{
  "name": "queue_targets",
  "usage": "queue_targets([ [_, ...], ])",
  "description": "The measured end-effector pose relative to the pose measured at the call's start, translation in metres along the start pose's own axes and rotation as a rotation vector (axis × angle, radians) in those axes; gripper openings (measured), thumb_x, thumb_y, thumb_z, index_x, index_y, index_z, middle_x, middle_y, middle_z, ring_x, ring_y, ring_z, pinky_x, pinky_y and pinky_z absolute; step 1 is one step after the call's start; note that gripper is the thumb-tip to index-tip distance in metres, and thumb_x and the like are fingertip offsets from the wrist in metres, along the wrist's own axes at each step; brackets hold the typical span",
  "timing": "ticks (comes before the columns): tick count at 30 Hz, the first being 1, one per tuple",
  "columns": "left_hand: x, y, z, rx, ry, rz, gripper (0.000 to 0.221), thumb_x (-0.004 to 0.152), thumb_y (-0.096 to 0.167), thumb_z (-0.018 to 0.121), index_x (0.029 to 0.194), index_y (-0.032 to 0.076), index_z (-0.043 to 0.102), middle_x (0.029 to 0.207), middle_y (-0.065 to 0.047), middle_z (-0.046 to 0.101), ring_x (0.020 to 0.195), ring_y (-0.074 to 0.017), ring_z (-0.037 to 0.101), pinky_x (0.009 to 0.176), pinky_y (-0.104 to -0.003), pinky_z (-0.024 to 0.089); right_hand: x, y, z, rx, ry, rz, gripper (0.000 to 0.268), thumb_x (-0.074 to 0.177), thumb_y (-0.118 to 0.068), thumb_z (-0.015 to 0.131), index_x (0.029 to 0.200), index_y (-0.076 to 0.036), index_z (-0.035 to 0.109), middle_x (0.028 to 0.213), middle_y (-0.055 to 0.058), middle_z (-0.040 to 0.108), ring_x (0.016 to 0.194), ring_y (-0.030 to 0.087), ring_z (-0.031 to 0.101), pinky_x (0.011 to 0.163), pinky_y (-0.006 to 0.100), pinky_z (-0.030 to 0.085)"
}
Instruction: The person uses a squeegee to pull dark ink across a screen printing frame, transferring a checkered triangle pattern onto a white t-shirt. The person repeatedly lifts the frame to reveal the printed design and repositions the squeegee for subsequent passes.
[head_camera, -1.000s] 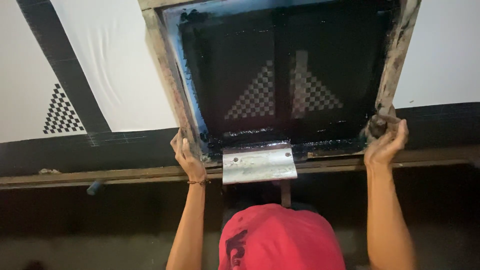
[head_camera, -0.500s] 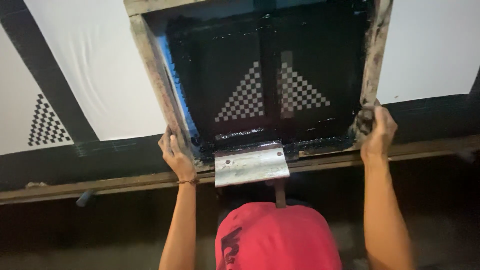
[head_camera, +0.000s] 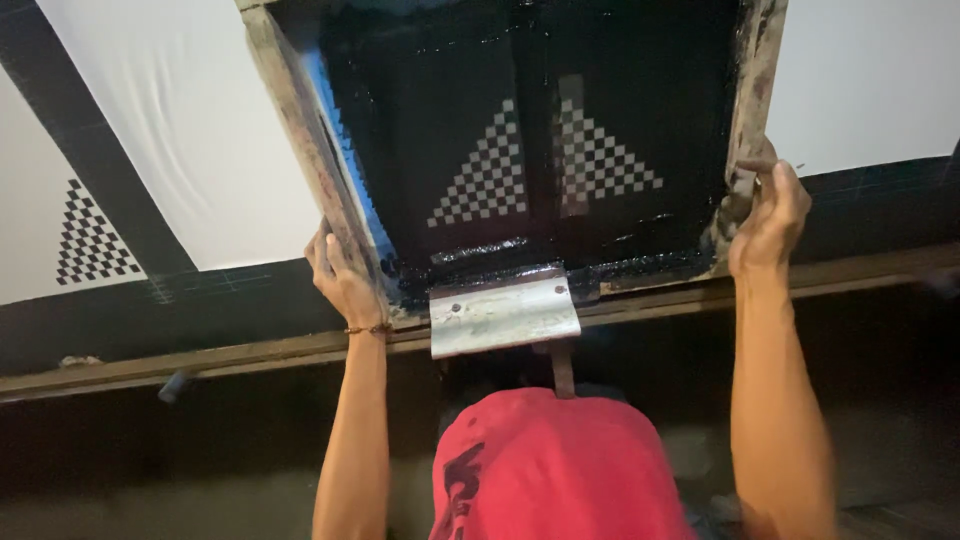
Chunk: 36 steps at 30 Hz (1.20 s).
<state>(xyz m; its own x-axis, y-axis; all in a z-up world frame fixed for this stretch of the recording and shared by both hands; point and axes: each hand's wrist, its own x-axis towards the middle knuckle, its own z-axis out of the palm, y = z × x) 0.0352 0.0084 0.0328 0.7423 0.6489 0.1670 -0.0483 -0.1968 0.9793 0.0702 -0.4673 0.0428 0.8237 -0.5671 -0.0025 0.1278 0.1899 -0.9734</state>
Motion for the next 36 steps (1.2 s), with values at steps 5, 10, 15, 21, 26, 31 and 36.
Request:
queue_targets([
  [5, 0.000, -0.004, 0.004, 0.071, 0.039, 0.076, 0.050, 0.106, 0.039, 0.048, 0.137, 0.002, 0.062, 0.133, -0.010, 0.058, 0.130, -0.0260, 0.057, 0.111, -0.040, 0.050, 0.005, 0.000, -0.004, -0.016, -0.062, -0.088, 0.037, 0.095, -0.041, 0.053, 0.095, -0.010, 0.075, 0.117, 0.008, 0.076, 0.128, 0.021, 0.069, 0.109, 0.030, 0.051],
  [10, -0.001, -0.001, 0.004, 0.023, 0.043, 0.029, 0.051, 0.104, 0.040, 0.050, 0.137, 0.003, 0.062, 0.133, -0.008, 0.056, 0.129, -0.0263, 0.056, 0.111, -0.042, 0.050, 0.003, 0.004, -0.002, -0.018, -0.059, -0.102, 0.038, 0.096, -0.039, 0.053, 0.095, -0.008, 0.074, 0.114, 0.009, 0.074, 0.120, 0.020, 0.069, 0.108, 0.028, 0.050],
  [15, 0.002, -0.005, 0.000, 0.045, 0.008, 0.052, 0.050, 0.107, 0.035, 0.046, 0.138, -0.001, 0.060, 0.130, -0.009, 0.055, 0.128, -0.0250, 0.056, 0.109, -0.039, 0.050, 0.002, 0.005, -0.002, -0.011, -0.043, -0.050, 0.034, 0.099, -0.035, 0.053, 0.096, -0.007, 0.074, 0.104, 0.004, 0.074, 0.106, 0.016, 0.071, 0.099, 0.026, 0.053],
  [21, 0.006, -0.016, -0.005, 0.075, -0.046, 0.051, 0.049, 0.108, 0.032, 0.045, 0.142, -0.002, 0.056, 0.136, -0.012, 0.054, 0.130, -0.0278, 0.055, 0.110, -0.039, 0.050, 0.002, 0.001, -0.002, 0.053, -0.002, 0.040, 0.047, 0.095, -0.035, 0.059, 0.126, -0.002, 0.072, 0.106, 0.003, 0.074, 0.094, 0.013, 0.071, 0.083, 0.026, 0.057],
  [26, -0.023, 0.026, -0.014, 0.273, -0.079, 0.195, 0.049, 0.104, 0.018, 0.057, 0.149, 0.004, 0.046, 0.137, -0.016, 0.045, 0.122, -0.0285, 0.050, 0.105, -0.043, 0.046, -0.051, -0.012, 0.006, -0.988, -0.122, -0.639, 0.033, 0.097, -0.008, 0.081, 0.123, 0.006, 0.065, 0.146, 0.028, 0.049, 0.125, 0.043, 0.045, 0.096, 0.058, 0.050],
  [31, -0.077, -0.005, -0.040, 0.418, -0.379, 0.482, 0.057, 0.074, 0.042, 0.081, 0.118, 0.009, 0.069, 0.119, -0.013, 0.062, 0.117, -0.0333, 0.050, 0.108, -0.046, 0.029, -0.143, -0.009, 0.033, -0.904, -0.658, -0.742, 0.056, 0.080, -0.062, 0.076, 0.115, -0.018, 0.070, 0.128, 0.005, 0.066, 0.125, 0.030, 0.058, 0.110, 0.047, 0.039],
  [36, -0.111, -0.016, -0.061, 0.837, -0.853, 0.693, 0.075, 0.057, 0.041, 0.089, 0.125, 0.027, 0.061, 0.137, 0.000, 0.050, 0.127, -0.0246, 0.040, 0.107, -0.045, 0.022, -0.172, 0.025, 0.032, -1.228, -0.956, -0.934, 0.057, 0.061, -0.042, 0.088, 0.113, -0.027, 0.071, 0.120, -0.002, 0.069, 0.123, 0.023, 0.059, 0.111, 0.047, 0.042],
])
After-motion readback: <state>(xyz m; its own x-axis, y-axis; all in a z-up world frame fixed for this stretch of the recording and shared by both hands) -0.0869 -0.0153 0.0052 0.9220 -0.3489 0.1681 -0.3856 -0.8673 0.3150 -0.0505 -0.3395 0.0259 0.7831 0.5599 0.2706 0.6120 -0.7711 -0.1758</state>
